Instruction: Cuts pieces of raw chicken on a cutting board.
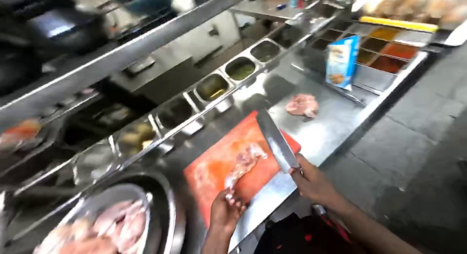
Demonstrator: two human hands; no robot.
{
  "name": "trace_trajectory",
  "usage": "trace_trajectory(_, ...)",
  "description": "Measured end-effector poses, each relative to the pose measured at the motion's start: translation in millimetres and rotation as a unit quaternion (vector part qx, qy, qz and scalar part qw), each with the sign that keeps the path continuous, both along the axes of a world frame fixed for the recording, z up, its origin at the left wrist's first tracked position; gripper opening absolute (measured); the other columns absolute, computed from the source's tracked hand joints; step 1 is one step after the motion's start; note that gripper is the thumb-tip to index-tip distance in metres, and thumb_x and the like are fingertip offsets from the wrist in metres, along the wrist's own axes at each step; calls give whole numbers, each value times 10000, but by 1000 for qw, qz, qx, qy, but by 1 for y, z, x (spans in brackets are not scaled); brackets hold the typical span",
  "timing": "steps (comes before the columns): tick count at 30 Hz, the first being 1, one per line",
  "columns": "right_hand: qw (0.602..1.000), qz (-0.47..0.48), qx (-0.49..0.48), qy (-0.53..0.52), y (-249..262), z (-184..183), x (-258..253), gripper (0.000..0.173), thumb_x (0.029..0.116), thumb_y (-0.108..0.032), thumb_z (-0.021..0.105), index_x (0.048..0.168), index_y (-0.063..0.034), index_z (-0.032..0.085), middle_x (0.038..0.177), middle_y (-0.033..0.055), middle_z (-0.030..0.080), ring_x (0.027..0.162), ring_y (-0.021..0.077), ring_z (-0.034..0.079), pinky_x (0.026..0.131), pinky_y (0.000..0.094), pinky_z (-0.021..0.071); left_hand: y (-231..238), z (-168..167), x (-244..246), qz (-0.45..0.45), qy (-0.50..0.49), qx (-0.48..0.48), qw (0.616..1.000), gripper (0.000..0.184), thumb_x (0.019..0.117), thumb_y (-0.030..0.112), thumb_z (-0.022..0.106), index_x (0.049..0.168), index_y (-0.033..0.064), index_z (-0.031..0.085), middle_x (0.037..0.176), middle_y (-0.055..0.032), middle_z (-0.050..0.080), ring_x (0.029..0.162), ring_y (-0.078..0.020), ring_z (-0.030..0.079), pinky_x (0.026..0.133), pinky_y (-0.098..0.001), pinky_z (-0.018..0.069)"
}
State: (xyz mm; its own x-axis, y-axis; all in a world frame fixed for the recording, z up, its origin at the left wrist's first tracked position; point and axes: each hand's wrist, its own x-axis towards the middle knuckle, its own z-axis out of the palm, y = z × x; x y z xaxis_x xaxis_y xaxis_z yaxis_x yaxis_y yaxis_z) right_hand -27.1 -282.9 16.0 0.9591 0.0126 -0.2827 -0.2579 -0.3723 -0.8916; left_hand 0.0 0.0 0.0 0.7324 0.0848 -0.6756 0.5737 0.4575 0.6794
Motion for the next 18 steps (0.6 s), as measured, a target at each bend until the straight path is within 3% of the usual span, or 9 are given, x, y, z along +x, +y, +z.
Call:
trace_trajectory(4,993,98,-62,-20,25,4,12,294,1065,-300,471,1296,-133,545,740,73,621,599,220,647,604,445,577,-8,3,-6,-22,3,14,1000,407,1100,278,291,764,149,482,539,35,451,445,-113,478,468,-295,497)
trace_trajectory(8,955,197,-222,-2,48,8,29,291,1070,-306,449,1292,-136,532,835,118,653,800,316,682,737,531,550,-13,11,-9,-9,1,-13,1000,403,1115,262,295,780,125,473,544,21,442,442,-112,464,457,-267,472)
trace_trajectory(12,921,202,-329,55,57,-5,40,322,1060,-294,454,1346,-153,496,956,158,697,918,378,710,781,571,558,-22,18,-15,1,11,-84,996,380,1104,250,313,787,122,480,557,11,451,437,-119,462,458,-280,488)
trace_trajectory(18,905,205,-368,58,68,0,41,315,1064,-276,422,1342,-144,493,975,154,699,939,375,714,789,552,563,-29,24,-11,32,25,-154,987,392,1099,278,306,779,134,482,545,15,451,425,-120,478,452,-287,507)
